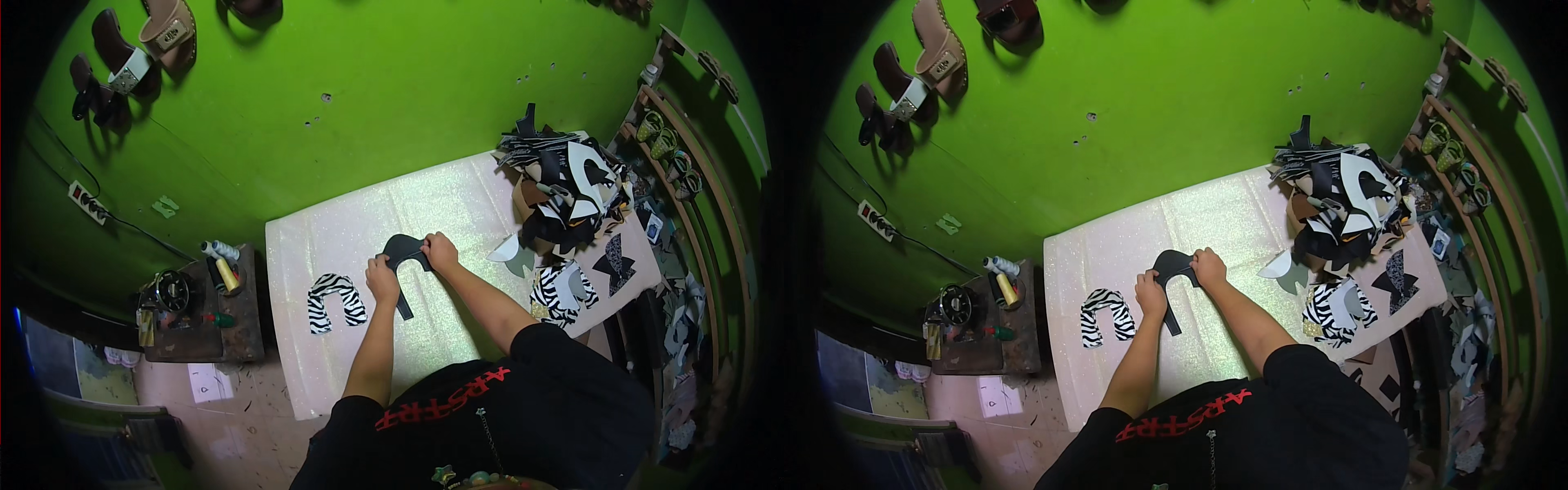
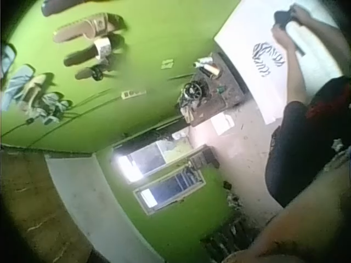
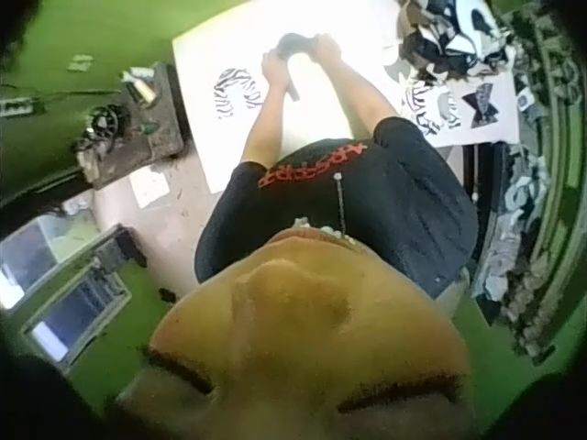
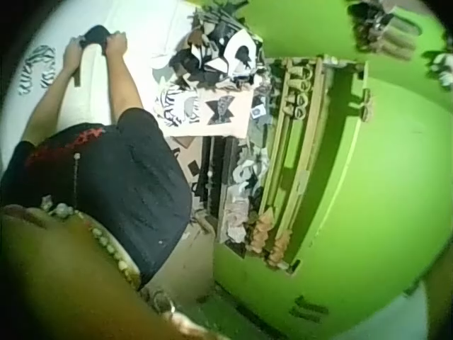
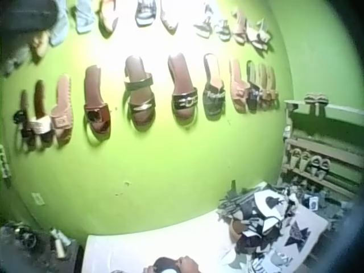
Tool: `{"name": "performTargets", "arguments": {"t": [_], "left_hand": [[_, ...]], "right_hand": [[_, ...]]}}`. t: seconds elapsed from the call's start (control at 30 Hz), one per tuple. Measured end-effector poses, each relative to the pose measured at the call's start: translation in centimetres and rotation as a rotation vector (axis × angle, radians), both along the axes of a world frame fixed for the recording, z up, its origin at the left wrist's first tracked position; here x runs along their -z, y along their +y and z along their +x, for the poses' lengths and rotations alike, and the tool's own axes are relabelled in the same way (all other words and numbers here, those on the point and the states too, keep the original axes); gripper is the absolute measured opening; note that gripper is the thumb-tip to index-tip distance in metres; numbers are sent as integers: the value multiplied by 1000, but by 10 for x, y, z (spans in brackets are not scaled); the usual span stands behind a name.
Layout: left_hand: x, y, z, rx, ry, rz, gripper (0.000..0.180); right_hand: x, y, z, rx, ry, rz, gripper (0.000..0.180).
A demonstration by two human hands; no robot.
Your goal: Sorting and inspecting patterned leather or fabric shoe upper components.
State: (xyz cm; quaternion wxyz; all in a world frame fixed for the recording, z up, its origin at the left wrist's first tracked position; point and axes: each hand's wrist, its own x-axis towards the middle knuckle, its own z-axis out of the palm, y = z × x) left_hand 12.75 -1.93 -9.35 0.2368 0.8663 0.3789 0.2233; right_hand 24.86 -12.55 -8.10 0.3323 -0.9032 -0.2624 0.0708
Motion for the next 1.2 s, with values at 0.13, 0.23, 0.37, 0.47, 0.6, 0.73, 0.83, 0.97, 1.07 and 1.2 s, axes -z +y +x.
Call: {"name": "performTargets", "arguments": {"t": [0.13,0.23,0.37,0.47,0.6,0.73,0.83,0.97,1.07,1.2], "left_hand": [[-9,-17,-11,98,72,12,33],[-19,-31,-11,91,228,68,46],[-43,-26,-4,56,571,-124,69],[-57,-35,9,28,632,-295,72],[-64,-80,25,67,527,-314,69],[-66,-119,58,209,462,-324,67],[-84,-148,91,360,302,-250,65],[-112,-189,133,507,4,-145,62],[-147,-227,157,681,-203,-131,58],[-175,-262,186,746,-318,15,57]], "right_hand": [[12,-19,16,-92,129,105,22],[17,-36,15,-176,127,147,26],[1,-55,6,-301,205,220,27],[-15,-77,23,-366,254,195,28],[-50,-113,54,-343,289,334,25],[-104,-145,81,-405,154,348,22],[-143,-171,104,-401,55,479,18],[-198,-202,144,-283,27,565,13],[-220,-229,183,-189,-137,585,14],[-233,-247,226,-115,-210,527,13]]}}
